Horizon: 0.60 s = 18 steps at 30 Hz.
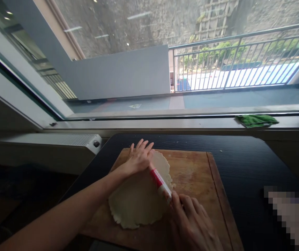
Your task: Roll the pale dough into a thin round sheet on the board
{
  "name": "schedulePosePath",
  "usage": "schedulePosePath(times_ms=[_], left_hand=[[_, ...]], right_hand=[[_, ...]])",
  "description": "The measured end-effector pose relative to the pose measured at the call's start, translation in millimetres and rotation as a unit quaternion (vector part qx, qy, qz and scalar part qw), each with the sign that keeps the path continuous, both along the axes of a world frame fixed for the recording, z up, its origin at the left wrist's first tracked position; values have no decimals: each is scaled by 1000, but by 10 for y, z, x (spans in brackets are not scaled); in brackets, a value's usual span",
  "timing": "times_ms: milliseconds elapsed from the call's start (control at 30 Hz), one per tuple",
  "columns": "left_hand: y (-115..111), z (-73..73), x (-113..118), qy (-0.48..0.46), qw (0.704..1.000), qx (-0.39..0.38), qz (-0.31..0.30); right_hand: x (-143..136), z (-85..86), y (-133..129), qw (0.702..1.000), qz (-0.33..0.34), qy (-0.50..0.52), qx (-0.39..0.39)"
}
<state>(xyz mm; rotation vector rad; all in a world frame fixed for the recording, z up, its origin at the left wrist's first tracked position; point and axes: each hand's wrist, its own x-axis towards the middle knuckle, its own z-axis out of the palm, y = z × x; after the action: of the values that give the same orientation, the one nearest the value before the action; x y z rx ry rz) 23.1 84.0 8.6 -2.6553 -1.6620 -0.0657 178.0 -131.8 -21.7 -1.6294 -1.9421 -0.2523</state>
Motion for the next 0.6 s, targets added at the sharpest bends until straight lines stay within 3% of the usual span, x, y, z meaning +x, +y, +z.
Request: schedulePosePath(times_ms=[200,300,400,600], left_hand=[[328,9,1003,-17,998,-46,-30],[380,22,1183,-17,996,-61,-64],[308,18,921,-20,997,-45,-53],[-56,10,-120,-12,1000,-11,-10]], right_hand=[[330,-17,-80,997,-64,-32,-33],[336,-18,-99,994,-98,-39,-3],[224,19,-65,996,-55,-65,-6],[-110,65,22,996,22,-80,-17]])
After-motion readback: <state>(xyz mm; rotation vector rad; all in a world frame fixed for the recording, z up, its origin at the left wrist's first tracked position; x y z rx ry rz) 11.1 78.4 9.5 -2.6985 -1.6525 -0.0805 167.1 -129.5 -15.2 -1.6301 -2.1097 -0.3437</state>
